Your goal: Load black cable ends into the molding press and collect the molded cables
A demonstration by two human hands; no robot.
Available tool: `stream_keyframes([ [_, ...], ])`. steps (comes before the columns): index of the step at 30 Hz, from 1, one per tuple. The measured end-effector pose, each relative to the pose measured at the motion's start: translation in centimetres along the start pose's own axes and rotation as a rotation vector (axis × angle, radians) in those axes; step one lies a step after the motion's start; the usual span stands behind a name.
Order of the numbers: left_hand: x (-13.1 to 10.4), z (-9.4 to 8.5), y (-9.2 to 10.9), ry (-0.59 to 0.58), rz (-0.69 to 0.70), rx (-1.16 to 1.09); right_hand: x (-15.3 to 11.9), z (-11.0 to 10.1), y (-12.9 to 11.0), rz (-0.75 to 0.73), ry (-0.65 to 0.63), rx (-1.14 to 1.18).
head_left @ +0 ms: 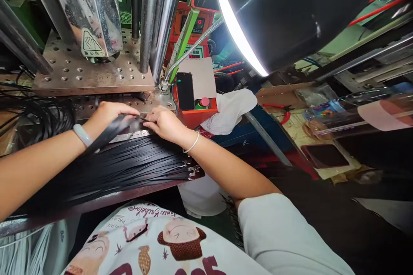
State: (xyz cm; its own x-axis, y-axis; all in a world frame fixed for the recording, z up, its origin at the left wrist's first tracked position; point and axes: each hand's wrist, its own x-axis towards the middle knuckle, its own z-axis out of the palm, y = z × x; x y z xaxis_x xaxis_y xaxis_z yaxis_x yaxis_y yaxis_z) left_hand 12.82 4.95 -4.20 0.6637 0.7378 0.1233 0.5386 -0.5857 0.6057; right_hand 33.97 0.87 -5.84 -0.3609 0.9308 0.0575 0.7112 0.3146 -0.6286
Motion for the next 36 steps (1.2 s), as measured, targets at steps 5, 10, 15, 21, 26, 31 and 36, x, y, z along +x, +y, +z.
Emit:
stream_keyframes([
  [5,-2.0,1.0,2.6,-0.007,0.164,0.371,-2.1,0.3,0.8,-0.013,0.087,-0.147],
  [10,-2.8,1.4,3.0,0.182,0.203,0.233,-2.7,1.6,2.1,-0.043,0.26,0.259],
  [15,-3.1,2.4,1.5,0.175,0.094,0.09,-2.9,2.1,1.9,-0.227,0.223,0.185],
  [21,-3.4,2.5,1.5,0.261,0.128,-0.032,-3.0,2.5,1.8,-0.338,0.242,0.081],
  [26,-3.6,3.2,1.0,0.287,0.173,0.103,-3.3,2.7,1.4,-0.4,0.229,-0.076],
  [31,-3.4,3.5,0.8,0.343,0.29,0.175,-3.8,2.8,1.7,-0.366,0.257,-0.031],
  [36,-3.4,3.2,1.2,0.316,0.336,0.241,-4.2,2.2,2.1,-0.255,0.402,0.152],
])
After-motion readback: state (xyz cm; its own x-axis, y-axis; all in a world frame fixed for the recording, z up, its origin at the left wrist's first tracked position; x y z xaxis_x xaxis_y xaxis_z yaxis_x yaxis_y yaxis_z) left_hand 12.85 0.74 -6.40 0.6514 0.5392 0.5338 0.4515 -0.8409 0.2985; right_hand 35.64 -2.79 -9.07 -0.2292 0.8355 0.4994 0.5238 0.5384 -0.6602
